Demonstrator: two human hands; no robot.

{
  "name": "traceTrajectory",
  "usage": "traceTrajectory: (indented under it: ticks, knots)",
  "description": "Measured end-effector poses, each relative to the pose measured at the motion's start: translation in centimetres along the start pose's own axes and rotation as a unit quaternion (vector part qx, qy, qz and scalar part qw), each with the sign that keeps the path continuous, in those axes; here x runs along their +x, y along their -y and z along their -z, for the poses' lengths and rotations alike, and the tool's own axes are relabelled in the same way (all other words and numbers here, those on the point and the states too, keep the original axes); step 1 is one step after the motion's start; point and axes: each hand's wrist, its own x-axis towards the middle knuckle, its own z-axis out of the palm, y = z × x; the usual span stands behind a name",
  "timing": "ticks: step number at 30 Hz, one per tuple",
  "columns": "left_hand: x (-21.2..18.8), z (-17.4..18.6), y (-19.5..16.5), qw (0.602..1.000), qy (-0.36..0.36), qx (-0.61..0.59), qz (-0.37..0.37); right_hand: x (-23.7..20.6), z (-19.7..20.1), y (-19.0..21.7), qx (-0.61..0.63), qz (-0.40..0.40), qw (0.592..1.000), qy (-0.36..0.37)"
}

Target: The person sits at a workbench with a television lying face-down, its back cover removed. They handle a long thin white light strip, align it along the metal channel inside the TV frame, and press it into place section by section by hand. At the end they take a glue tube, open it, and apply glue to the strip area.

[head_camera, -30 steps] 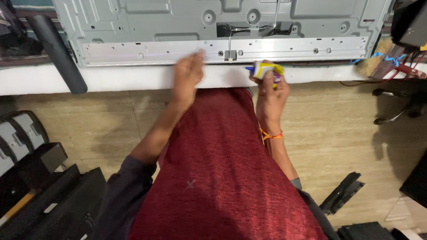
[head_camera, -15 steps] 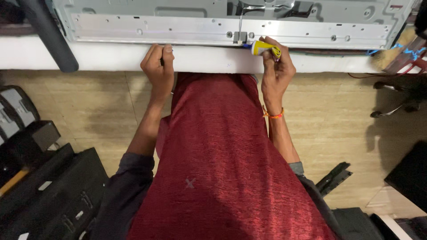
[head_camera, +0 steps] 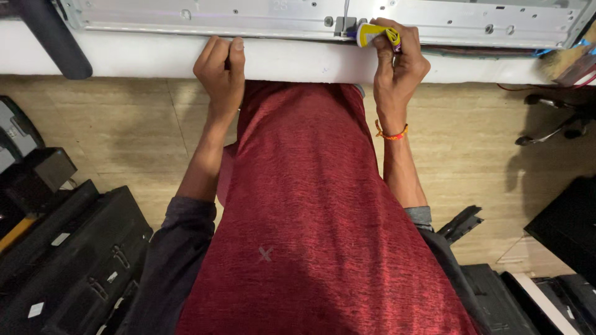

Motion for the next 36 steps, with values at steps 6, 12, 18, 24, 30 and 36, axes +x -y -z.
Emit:
traceTrajectory:
  ticks: [6,12,18,24,30,36]
  knots:
    - [0.02,0.01,-0.08,1.000,0.000,0.008,-0.011,-0.04,-0.25,-0.21,0.032,0.001,0.999,0.005]
    - [-0.04,-0.09,-0.07,1.000,-0.003,0.007,-0.011,0.00,-0.10,-0.10,0.011,0.020,1.000,0.013]
    - [-0.03,-0.04,0.19,1.000,-0.004,0.004,-0.017,0.06,-0.16,-0.01,0.008,0.018,1.000,0.014]
    - [-0.28,-0.25,0.66,1.000,-0.001,-0.011,-0.004,-0.29,-0.04,-0.08,0.014,0.008,1.000,0.011]
    - [-0.39,-0.21,0.74,1.000,-0.004,-0.007,-0.009,-0.18,0.04,-0.01,0.003,0.015,1.000,0.004]
    - [-0.27,-0.12,0.53,1.000,-0.010,0.014,-0.012,-0.13,0.14,0.01,0.005,0.014,1.000,0.005]
